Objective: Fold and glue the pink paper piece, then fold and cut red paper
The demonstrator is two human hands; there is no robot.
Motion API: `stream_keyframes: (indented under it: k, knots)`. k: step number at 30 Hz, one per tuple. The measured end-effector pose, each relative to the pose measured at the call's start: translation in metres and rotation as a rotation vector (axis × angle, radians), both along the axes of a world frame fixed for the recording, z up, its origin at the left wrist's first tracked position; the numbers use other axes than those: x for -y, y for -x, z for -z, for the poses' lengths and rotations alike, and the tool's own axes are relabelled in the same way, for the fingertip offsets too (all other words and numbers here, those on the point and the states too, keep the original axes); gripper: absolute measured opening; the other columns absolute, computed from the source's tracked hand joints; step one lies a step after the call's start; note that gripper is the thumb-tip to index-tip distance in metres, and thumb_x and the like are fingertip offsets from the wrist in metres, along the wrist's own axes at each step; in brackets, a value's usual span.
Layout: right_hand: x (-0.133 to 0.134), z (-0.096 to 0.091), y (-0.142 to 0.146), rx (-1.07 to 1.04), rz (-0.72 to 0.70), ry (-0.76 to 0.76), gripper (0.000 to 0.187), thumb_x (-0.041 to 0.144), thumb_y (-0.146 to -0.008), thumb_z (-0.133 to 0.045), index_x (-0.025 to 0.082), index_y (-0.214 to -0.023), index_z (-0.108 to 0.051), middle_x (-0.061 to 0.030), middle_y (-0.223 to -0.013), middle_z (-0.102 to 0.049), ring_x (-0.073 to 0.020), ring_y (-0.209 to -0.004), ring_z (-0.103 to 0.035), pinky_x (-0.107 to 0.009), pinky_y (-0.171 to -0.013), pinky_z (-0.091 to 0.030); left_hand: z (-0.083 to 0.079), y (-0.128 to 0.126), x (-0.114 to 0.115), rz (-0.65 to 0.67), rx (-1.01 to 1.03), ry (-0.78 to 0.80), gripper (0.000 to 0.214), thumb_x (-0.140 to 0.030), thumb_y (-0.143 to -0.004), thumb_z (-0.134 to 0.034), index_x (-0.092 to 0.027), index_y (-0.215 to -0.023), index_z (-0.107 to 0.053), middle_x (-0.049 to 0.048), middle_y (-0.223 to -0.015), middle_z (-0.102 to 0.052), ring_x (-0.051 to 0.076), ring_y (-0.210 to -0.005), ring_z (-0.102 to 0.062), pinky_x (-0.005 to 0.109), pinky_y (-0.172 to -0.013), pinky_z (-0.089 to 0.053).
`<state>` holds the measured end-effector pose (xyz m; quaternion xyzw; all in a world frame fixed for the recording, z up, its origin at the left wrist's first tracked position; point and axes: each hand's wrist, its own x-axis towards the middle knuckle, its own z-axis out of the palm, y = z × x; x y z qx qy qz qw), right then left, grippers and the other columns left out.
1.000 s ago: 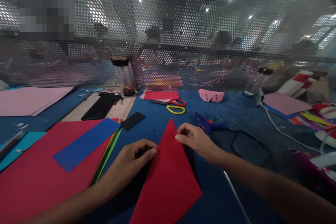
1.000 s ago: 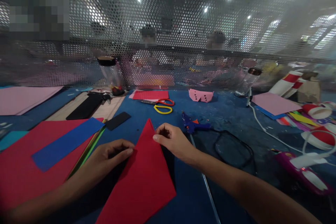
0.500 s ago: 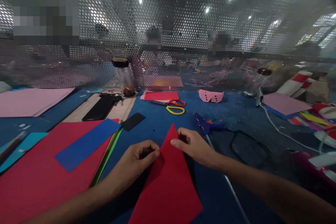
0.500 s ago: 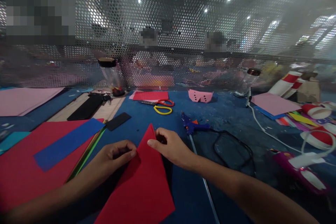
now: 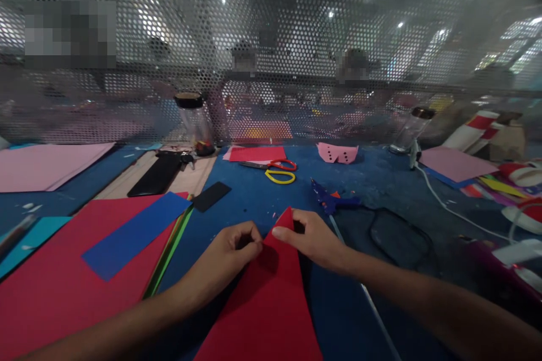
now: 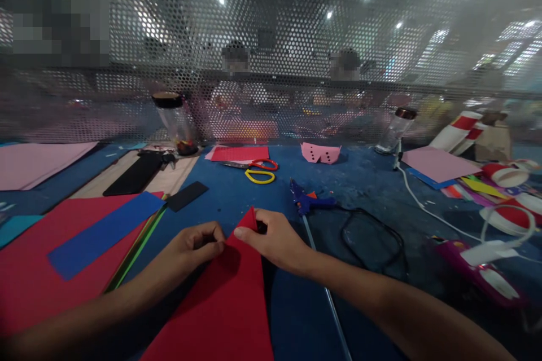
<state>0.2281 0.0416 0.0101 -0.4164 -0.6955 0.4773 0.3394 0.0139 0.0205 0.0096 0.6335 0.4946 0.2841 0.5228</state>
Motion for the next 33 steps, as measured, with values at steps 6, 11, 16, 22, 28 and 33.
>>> stream_keyframes:
  k: [6, 11, 16, 22, 28, 33]
  knots:
    - [-0.007, 0.000, -0.004, -0.051, 0.076, 0.018, 0.026, 0.041, -0.089, -0.067, 0.018, -0.078, -0.060, 0.0014, -0.074, -0.057, -0.0132, -0.067, -0.052, -0.024, -0.059, -0.042, 0.012, 0.005, -0.003, 0.007, 0.002, 0.004, 0.013, -0.026, -0.084, -0.055, -0.019, -0.072, -0.053, -0.0054, -0.066, -0.048, 0.012, -0.061, -0.041, 0.025, -0.057, -0.030]
    - [-0.011, -0.004, -0.008, -0.058, 0.101, -0.002, 0.028, 0.041, -0.089, -0.068, 0.019, -0.076, -0.059, 0.0014, -0.073, -0.057, -0.0131, -0.066, -0.052, -0.024, -0.059, -0.042, 0.007, 0.005, 0.000, -0.010, 0.001, 0.032, 0.012, -0.027, -0.081, -0.055, -0.020, -0.072, -0.053, -0.0055, -0.065, -0.049, 0.012, -0.059, -0.042, 0.023, -0.055, -0.030]
    - [-0.017, -0.009, -0.016, -0.118, 0.145, -0.010, 0.027, 0.043, -0.088, -0.069, 0.019, -0.079, -0.062, 0.0005, -0.074, -0.061, -0.0141, -0.067, -0.056, -0.025, -0.059, -0.044, 0.005, 0.006, -0.001, -0.030, -0.020, 0.044, 0.013, -0.030, -0.077, -0.056, -0.020, -0.069, -0.052, -0.0057, -0.062, -0.047, 0.011, -0.057, -0.039, 0.023, -0.053, -0.027]
    - [-0.024, -0.016, -0.024, -0.124, 0.188, -0.017, 0.026, 0.044, -0.086, -0.072, 0.018, -0.081, -0.066, -0.0012, -0.077, -0.065, -0.0156, -0.068, -0.059, -0.026, -0.060, -0.046, -0.001, 0.006, 0.001, -0.033, -0.027, 0.068, 0.015, -0.032, -0.077, -0.055, -0.020, -0.068, -0.050, -0.0058, -0.062, -0.044, 0.011, -0.057, -0.036, 0.023, -0.053, -0.025]
    - [-0.031, -0.028, -0.035, -0.186, 0.273, -0.020, 0.028, 0.045, -0.083, -0.074, 0.019, -0.080, -0.066, 0.0004, -0.073, -0.062, -0.0144, -0.064, -0.056, -0.025, -0.055, -0.043, -0.002, 0.007, 0.002, -0.033, -0.044, 0.085, 0.015, -0.033, -0.076, -0.055, -0.020, -0.070, -0.051, -0.0063, -0.062, -0.043, 0.011, -0.055, -0.033, 0.024, -0.051, -0.023]
    - [-0.038, -0.034, -0.044, -0.187, 0.332, -0.082, 0.029, 0.046, -0.083, -0.074, 0.018, -0.077, -0.066, 0.0010, -0.072, -0.060, -0.0133, -0.062, -0.053, -0.025, -0.054, -0.041, 0.003, 0.008, -0.002, -0.029, -0.048, 0.049, 0.012, -0.030, -0.076, -0.055, -0.019, -0.071, -0.054, -0.0060, -0.064, -0.045, 0.011, -0.059, -0.036, 0.025, -0.055, -0.025]
